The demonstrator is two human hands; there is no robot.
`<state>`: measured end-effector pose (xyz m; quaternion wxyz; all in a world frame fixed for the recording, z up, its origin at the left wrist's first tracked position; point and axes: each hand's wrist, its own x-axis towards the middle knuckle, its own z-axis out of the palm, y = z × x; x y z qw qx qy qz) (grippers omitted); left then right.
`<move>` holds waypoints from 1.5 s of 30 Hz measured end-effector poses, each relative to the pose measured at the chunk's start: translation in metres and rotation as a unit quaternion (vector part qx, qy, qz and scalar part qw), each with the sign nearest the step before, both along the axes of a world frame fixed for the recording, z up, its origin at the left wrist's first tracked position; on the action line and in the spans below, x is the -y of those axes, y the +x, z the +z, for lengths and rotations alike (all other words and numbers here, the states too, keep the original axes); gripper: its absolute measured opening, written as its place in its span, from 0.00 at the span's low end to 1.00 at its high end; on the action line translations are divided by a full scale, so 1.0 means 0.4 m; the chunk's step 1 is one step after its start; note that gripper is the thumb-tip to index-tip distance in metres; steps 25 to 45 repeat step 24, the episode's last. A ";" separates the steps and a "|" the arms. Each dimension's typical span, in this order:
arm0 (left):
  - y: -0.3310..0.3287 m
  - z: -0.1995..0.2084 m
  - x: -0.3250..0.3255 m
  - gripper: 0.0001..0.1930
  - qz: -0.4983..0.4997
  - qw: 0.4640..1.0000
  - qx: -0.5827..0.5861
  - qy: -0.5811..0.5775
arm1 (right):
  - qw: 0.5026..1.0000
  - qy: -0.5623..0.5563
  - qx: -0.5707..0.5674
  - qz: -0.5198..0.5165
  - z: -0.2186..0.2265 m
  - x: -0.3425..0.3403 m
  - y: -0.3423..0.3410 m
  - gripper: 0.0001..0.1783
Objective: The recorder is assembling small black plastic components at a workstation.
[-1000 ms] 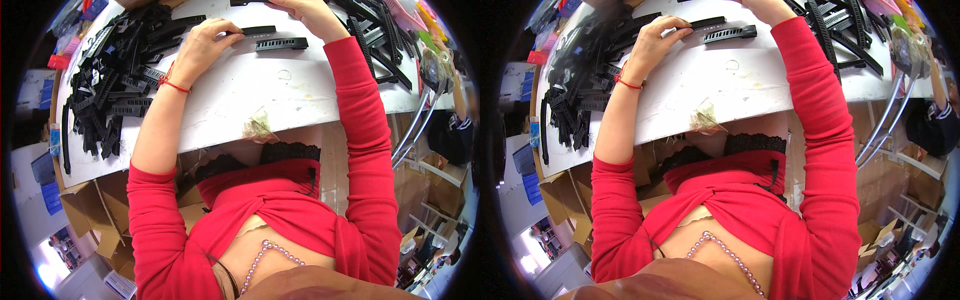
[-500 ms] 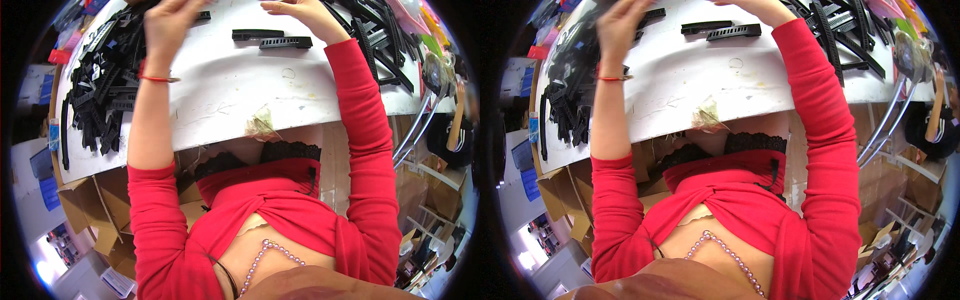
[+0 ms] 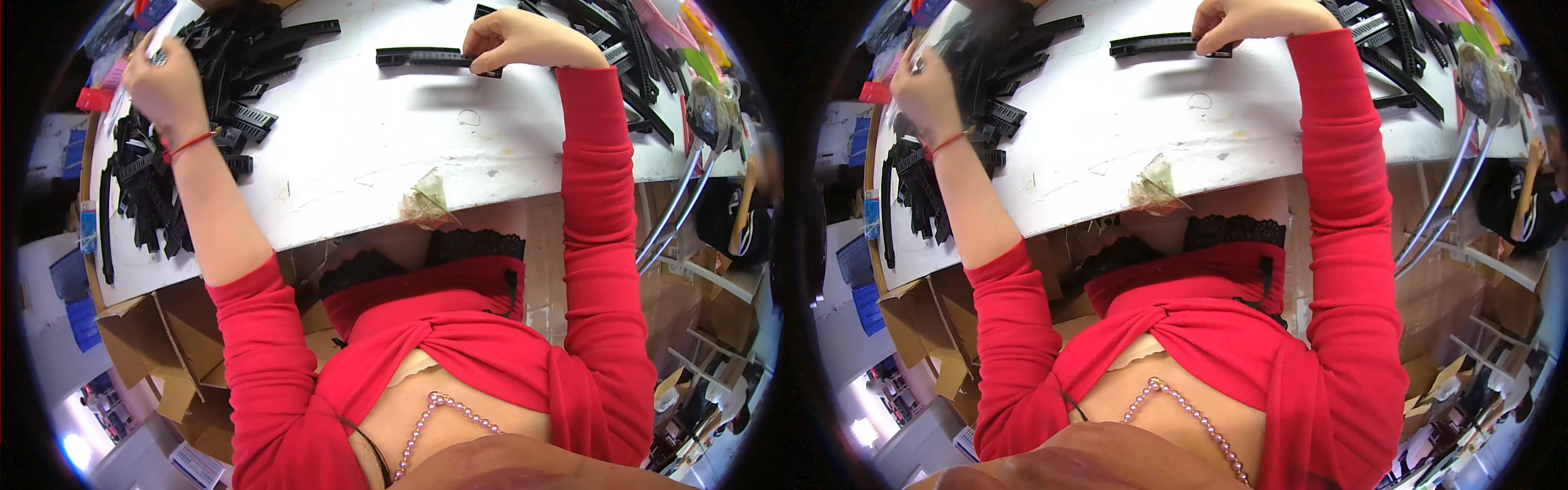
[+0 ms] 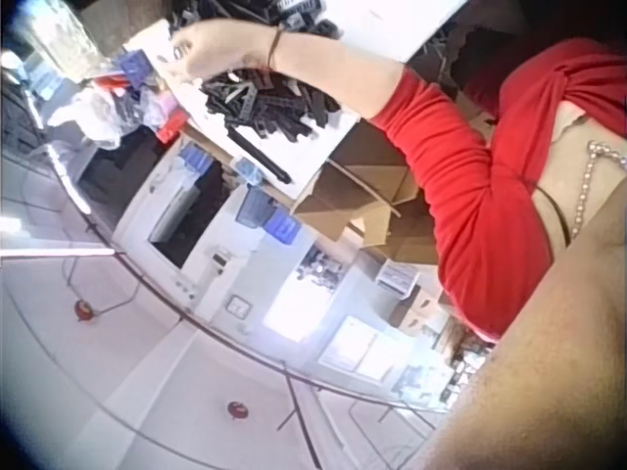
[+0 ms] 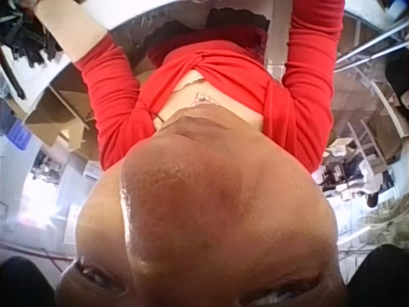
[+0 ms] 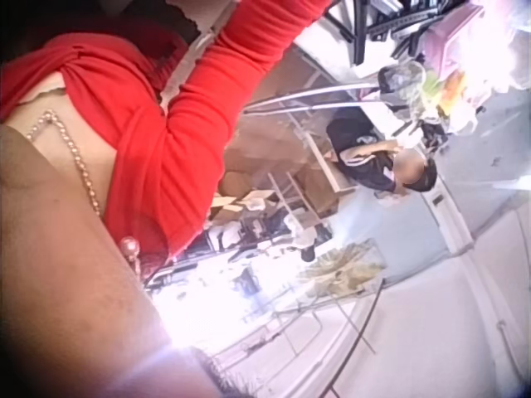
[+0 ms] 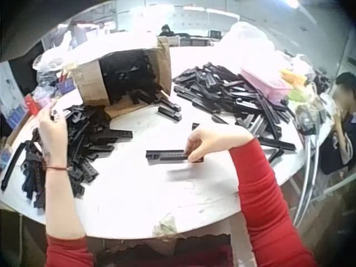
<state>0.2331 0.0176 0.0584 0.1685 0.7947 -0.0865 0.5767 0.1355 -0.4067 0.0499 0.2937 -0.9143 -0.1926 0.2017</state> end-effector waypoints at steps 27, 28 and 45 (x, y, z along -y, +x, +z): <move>-0.165 -0.094 0.378 0.18 -0.591 0.577 -0.457 -0.330 | 0.903 0.394 0.020 -0.173 -0.117 -0.085 0.066 0.18; -0.165 -0.094 0.378 0.18 -0.591 0.577 -0.457 -0.330 | 0.903 0.394 0.020 -0.173 -0.117 -0.085 0.066 0.18; -0.165 -0.094 0.378 0.18 -0.591 0.577 -0.457 -0.330 | 0.903 0.394 0.020 -0.173 -0.117 -0.085 0.066 0.18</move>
